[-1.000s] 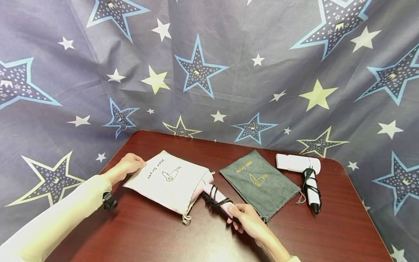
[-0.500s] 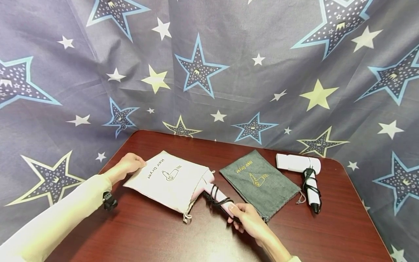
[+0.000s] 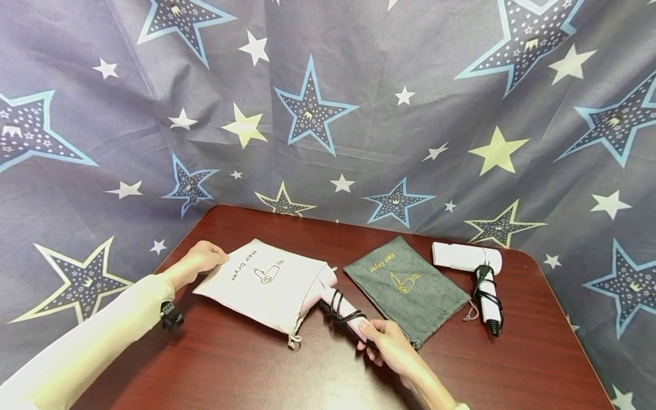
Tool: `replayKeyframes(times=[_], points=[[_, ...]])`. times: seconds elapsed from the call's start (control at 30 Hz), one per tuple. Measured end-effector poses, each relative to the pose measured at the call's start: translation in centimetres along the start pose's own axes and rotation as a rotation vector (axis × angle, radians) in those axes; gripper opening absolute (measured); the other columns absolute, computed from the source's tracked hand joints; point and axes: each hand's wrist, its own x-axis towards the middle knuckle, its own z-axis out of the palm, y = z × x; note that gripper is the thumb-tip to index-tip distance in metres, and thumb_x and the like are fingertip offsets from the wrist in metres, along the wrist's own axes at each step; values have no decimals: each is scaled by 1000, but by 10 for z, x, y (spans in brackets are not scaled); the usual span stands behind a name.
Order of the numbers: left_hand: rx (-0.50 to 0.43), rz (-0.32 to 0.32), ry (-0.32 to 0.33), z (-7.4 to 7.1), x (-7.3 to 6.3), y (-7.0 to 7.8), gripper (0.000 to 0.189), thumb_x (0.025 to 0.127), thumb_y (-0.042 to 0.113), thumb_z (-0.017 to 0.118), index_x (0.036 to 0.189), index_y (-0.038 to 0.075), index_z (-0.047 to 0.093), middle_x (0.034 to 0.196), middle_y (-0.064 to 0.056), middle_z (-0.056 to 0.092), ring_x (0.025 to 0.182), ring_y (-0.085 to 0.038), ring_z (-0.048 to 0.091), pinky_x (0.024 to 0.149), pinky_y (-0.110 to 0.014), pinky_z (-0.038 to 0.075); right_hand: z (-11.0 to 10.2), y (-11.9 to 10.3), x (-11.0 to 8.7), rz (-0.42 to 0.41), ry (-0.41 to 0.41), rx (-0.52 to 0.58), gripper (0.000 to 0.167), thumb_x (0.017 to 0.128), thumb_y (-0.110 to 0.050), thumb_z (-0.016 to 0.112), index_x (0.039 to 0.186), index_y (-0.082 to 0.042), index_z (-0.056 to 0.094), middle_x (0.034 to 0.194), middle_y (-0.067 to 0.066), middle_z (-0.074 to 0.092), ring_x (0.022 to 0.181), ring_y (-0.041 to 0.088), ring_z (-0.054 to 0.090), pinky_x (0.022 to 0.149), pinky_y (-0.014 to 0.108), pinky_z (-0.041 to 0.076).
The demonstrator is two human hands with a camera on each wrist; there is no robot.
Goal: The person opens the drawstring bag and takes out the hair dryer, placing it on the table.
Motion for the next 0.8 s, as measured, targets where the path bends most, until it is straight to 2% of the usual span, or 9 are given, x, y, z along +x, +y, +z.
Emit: replayKeyframes(times=[0.23, 0.8], points=[[3, -9, 2, 0, 0, -2, 18, 98, 11, 68, 103, -4, 74, 101, -13, 65, 90, -27, 58, 70, -33, 49, 0, 0, 0, -10, -6, -9, 41, 111, -30, 53, 117, 9, 63, 84, 5, 68, 61, 8, 50, 53, 21, 40], [-21, -10, 13, -4, 3, -8, 16, 97, 11, 68, 100, -4, 74, 90, -9, 64, 81, -23, 57, 63, -30, 47, -2, 1, -2, -2, 31, -9, 42, 112, -33, 53, 113, 8, 64, 84, 6, 68, 60, 9, 50, 52, 21, 40]])
